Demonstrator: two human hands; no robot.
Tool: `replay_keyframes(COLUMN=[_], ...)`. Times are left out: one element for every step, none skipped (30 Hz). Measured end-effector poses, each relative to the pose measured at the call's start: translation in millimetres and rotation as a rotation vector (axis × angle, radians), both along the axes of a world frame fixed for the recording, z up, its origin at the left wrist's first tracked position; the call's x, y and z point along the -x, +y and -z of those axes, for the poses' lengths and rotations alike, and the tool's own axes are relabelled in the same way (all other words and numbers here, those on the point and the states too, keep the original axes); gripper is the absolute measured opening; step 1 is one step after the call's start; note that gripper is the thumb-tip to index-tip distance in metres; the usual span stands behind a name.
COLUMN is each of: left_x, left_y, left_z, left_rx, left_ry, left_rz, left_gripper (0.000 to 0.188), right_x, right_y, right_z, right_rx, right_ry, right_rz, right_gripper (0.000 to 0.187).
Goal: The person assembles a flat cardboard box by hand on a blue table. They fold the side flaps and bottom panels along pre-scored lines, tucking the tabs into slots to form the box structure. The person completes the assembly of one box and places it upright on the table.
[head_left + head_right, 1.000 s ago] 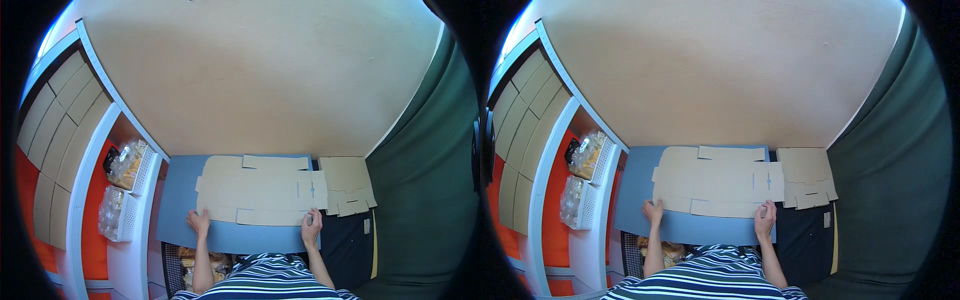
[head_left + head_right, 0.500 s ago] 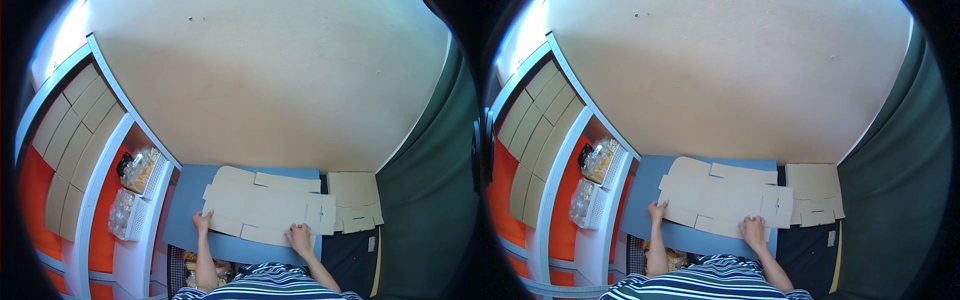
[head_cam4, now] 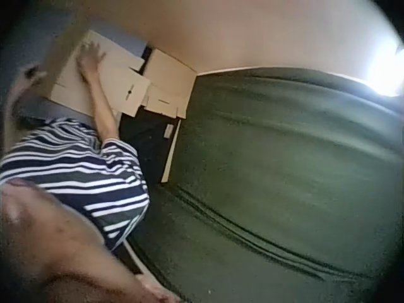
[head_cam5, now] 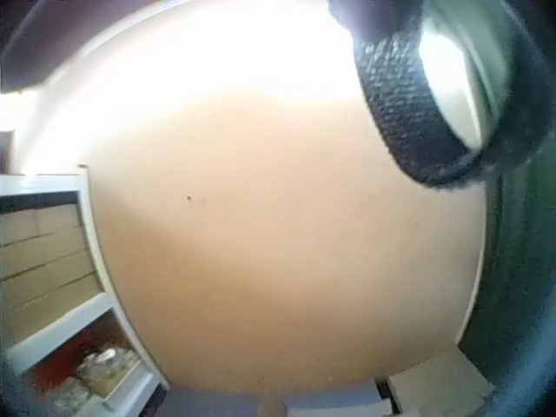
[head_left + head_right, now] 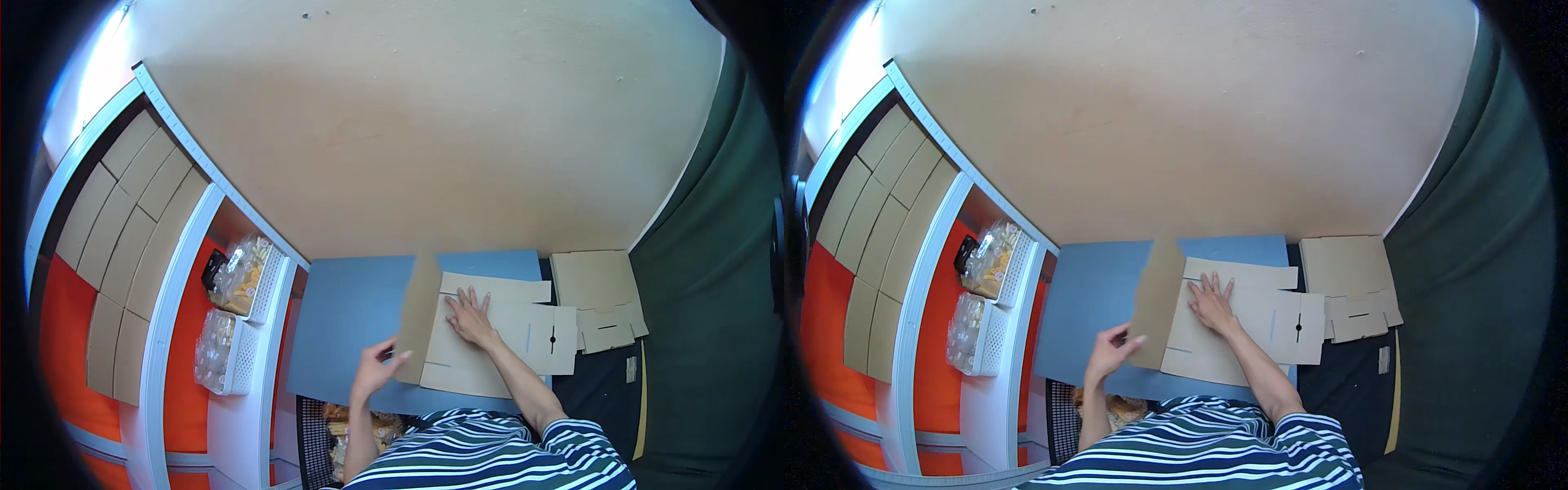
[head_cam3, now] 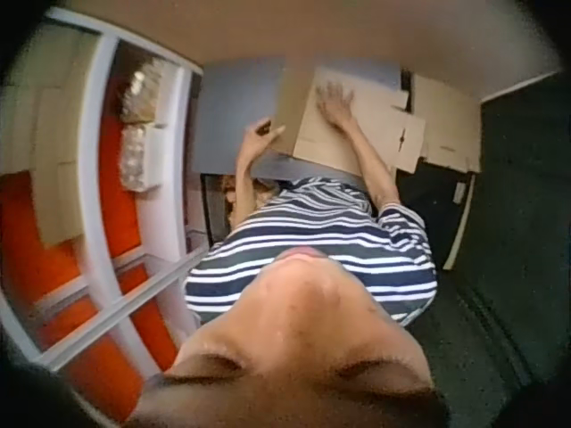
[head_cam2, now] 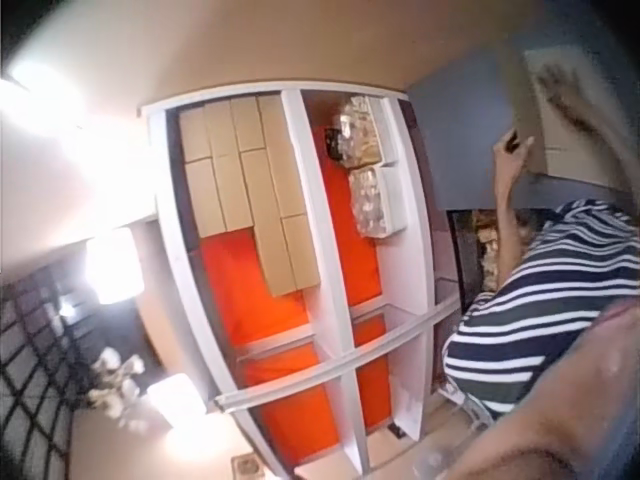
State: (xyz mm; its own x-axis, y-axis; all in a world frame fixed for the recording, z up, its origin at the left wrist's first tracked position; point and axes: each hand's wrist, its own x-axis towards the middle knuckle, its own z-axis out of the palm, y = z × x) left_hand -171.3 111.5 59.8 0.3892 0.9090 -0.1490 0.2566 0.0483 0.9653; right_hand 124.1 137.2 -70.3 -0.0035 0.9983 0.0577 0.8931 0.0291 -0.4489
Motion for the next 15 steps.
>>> replay_keyframes(left_x=[-10, -18, -25, -34, -41, -51, -58, -67, -75, -80, -83, -83, -83, -86, -92], left_y=[-6, -16, -28, -35, -37, -40, -45, -49, -53, -54, -56, -59, -62, -63, -62], left_z=[0, 1, 2, 5, 11, 21, 27, 25, 16, 13, 17, 27, 37, 48, 59], left_rx=[-0.067, -0.058, -0.052, -0.045, -0.133, -0.209, -0.284, -0.274, -0.267, -0.26, -0.282, -0.3, -0.317, -0.314, -0.32], left_ry=[-0.009, -0.003, 0.003, 0.002, 0.061, 0.112, 0.162, 0.211, 0.261, 0.31, 0.398, 0.489, 0.582, 0.616, 0.644], left_rz=[0.085, 0.12, 0.153, 0.193, 0.211, 0.238, 0.268, 0.305, 0.321, 0.339, 0.4, 0.446, 0.505, 0.556, 0.626], left_gripper=[0.059, 0.066, 0.074, 0.081, 0.087, 0.094, 0.101, 0.104, 0.108, 0.112, 0.115, 0.118, 0.121, 0.12, 0.12], right_x=[6, 12, 18, 17, 12, -4, -21, -43, -59, -70, -78, -84, -94, -101, -109], right_y=[1, 1, 1, 0, 7, 14, 15, 14, 18, 18, 7, -5, -20, -32, -45], right_z=[6, 7, 7, 8, 8, 13, 23, 38, 36, 36, 39, 26, 20, 15, 11], right_rx=[0.04, 0.04, 0.038, 0.036, -0.016, -0.056, -0.095, -0.148, -0.203, -0.26, -0.309, -0.278, -0.255, -0.232, -0.243], right_ry=[-0.028, -0.033, -0.04, -0.053, 0.065, 0.178, 0.292, 0.557, 0.819, 1.079, 1.637, 1.624, 1.614, 1.601, 1.414], right_rz=[0.004, -0.006, -0.019, -0.024, -0.047, -0.059, -0.068, 0.067, 0.183, 0.303, 0.547, 0.613, 0.69, 0.767, 0.863], right_gripper=[0.061, 0.059, 0.057, 0.056, 0.052, 0.049, 0.046, 0.042, 0.039, 0.036, 0.03, 0.029, 0.028, 0.027, 0.024])
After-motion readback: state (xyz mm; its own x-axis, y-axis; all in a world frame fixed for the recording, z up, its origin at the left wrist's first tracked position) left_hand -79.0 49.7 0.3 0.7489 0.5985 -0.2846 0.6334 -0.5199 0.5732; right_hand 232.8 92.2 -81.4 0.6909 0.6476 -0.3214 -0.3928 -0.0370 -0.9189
